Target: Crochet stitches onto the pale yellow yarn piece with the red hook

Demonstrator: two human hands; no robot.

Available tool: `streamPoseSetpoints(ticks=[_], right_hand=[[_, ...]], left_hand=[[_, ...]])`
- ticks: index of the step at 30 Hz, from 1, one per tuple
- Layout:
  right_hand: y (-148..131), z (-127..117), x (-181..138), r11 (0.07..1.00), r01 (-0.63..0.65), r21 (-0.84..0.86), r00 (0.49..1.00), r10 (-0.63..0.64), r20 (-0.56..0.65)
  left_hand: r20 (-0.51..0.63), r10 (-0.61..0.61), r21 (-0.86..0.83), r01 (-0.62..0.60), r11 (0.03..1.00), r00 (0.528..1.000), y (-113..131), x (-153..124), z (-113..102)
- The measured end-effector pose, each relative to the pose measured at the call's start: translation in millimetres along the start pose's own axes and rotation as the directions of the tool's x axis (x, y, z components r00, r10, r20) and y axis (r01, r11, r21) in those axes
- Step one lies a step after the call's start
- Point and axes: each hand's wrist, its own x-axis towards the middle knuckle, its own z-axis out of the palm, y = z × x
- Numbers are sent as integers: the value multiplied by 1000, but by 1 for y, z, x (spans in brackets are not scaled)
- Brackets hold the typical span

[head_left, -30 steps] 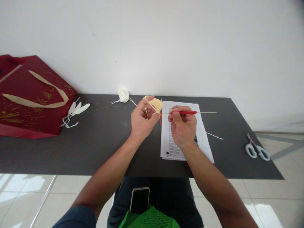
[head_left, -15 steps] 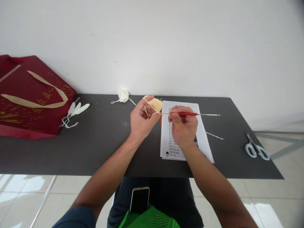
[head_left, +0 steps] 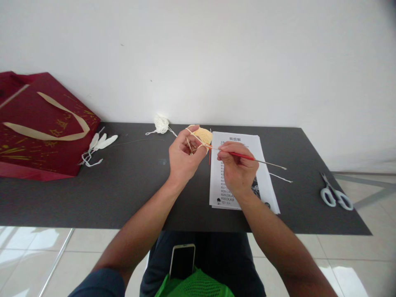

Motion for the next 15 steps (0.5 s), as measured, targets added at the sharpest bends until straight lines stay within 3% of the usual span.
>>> streamPoseSetpoints(ticks=[15], right_hand=[[8,0,4,992,21,125,1000,-21,0]], left_hand=[[-29,47,57,-46,997,998,0,-3,2]])
